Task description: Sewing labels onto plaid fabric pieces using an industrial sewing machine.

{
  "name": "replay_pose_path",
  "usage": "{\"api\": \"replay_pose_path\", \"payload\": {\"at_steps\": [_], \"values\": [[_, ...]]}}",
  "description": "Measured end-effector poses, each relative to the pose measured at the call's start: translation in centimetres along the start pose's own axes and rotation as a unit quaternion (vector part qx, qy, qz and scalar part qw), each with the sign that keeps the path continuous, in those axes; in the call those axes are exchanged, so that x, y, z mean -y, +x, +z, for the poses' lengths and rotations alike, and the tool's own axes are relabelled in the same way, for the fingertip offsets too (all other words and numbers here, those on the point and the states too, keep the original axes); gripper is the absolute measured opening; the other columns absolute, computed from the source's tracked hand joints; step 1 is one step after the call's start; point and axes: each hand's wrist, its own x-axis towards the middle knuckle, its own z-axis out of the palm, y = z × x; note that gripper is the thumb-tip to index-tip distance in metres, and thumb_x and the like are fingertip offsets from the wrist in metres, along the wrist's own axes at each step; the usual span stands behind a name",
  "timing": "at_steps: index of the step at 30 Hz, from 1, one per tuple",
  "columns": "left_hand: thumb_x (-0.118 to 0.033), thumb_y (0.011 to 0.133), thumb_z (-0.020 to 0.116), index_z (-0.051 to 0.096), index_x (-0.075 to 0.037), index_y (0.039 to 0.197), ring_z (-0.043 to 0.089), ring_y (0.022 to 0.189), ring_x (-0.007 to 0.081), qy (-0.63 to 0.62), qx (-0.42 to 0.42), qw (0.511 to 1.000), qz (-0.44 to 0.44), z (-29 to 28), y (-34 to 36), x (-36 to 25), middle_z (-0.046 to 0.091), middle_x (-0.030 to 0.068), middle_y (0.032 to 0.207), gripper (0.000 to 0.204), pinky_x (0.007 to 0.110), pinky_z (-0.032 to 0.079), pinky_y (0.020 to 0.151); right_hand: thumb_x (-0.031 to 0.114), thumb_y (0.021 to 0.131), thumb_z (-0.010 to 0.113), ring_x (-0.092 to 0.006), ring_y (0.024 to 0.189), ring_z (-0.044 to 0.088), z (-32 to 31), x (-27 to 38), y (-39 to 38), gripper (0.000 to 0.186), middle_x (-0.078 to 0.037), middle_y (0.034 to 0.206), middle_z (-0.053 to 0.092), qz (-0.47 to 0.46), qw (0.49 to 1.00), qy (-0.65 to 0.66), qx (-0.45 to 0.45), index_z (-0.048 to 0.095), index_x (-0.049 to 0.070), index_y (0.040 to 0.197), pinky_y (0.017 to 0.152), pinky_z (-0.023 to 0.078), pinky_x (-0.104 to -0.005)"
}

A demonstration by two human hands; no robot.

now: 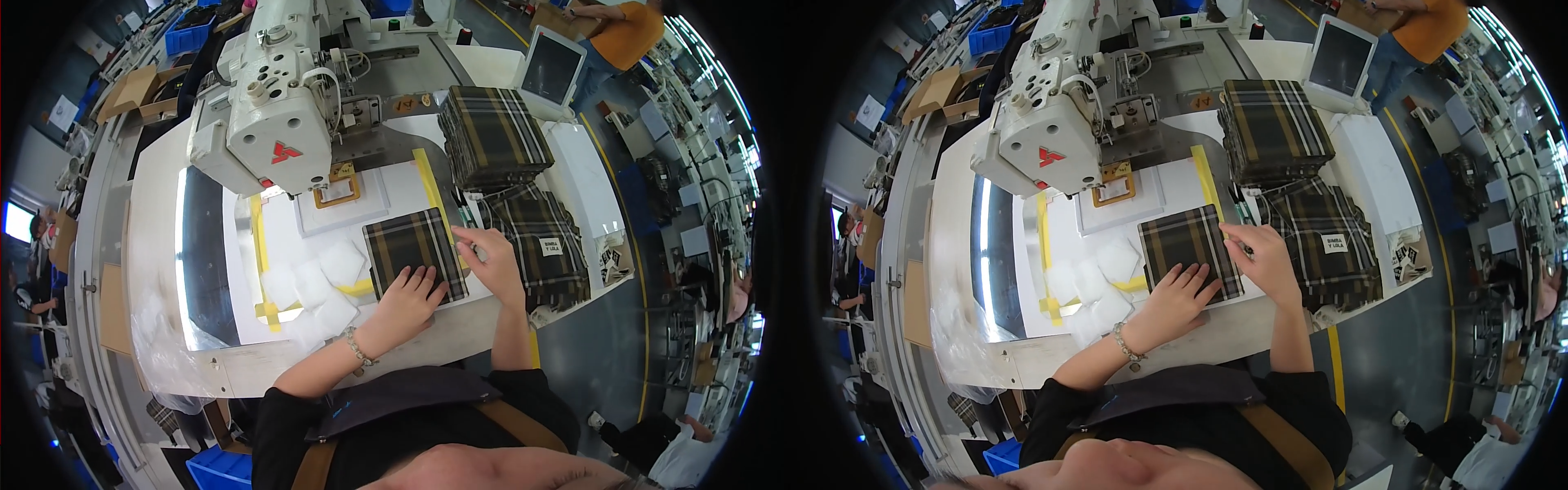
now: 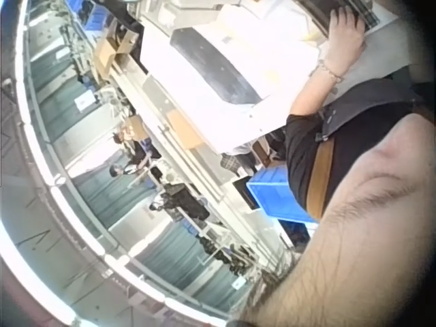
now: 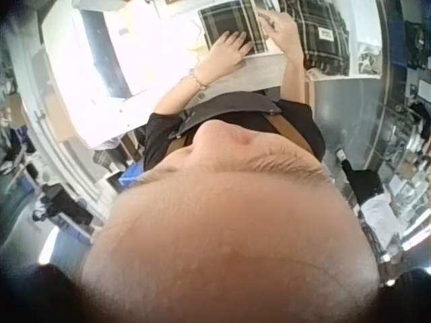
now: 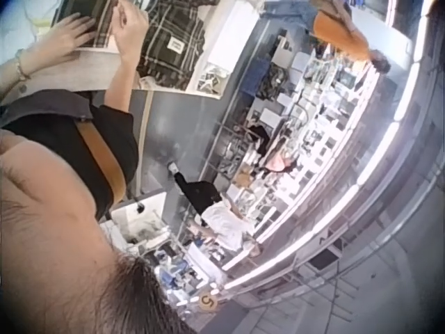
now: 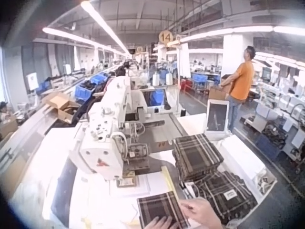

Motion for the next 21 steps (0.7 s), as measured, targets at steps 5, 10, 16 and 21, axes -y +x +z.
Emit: {"api": "replay_pose_path", "payload": {"at_steps": [5,10,16,21], "values": [[-0.022,0.070,0.075,0.058,-0.007,0.120,0.058,0.114,0.0272,-0.049,-0.039,0.997,-0.040,1.5,0.8,0.1,0.059,0.0150,0.123,0.055,0.039,0.044,0.099,0.006,0.083,0.068,-0.0199,0.074,0.064,-0.5,-0.6,-1.3,0.020,-0.006,0.088,0.071,0.017,0.998,0.001,-0.065,0.070,0.006,0.103,0.070,0.045,-0.0307],[-0.030,0.065,0.079,0.061,-0.005,0.116,0.054,0.101,0.0217,-0.041,-0.021,0.999,-0.012,-0.4,1.6,-0.1,0.057,0.0094,0.114,0.060,0.034,0.044,0.088,0.008,0.082,0.069,-0.0199,0.070,0.062,-1.7,-0.9,-3.2,0.009,-0.006,0.077,0.069,0.066,0.995,-0.014,-0.069,0.070,0.004,0.091,0.070,0.045,-0.0306],[-0.028,0.067,0.079,0.059,-0.007,0.118,0.058,0.101,0.0242,-0.087,0.000,0.996,-0.038,-0.3,2.1,-0.1,0.060,0.0101,0.113,0.059,0.035,0.045,0.085,0.011,0.092,0.061,-0.0039,0.054,0.054,-4.4,-2.2,-6.4,0.015,-0.001,0.064,0.061,0.249,0.914,0.241,0.212,0.070,0.000,0.089,0.046,0.039,-0.0209],[-0.027,0.066,0.080,0.060,-0.008,0.118,0.059,0.098,0.0238,-0.104,-0.011,0.993,-0.045,-0.6,2.3,0.1,0.061,0.0088,0.110,0.058,0.036,0.046,0.082,0.013,0.094,0.060,-0.0042,0.056,0.056,-5.6,-2.1,-7.8,0.023,-0.001,0.068,0.061,0.331,0.864,0.244,0.291,0.068,0.003,0.113,0.049,0.044,-0.0198]]}}
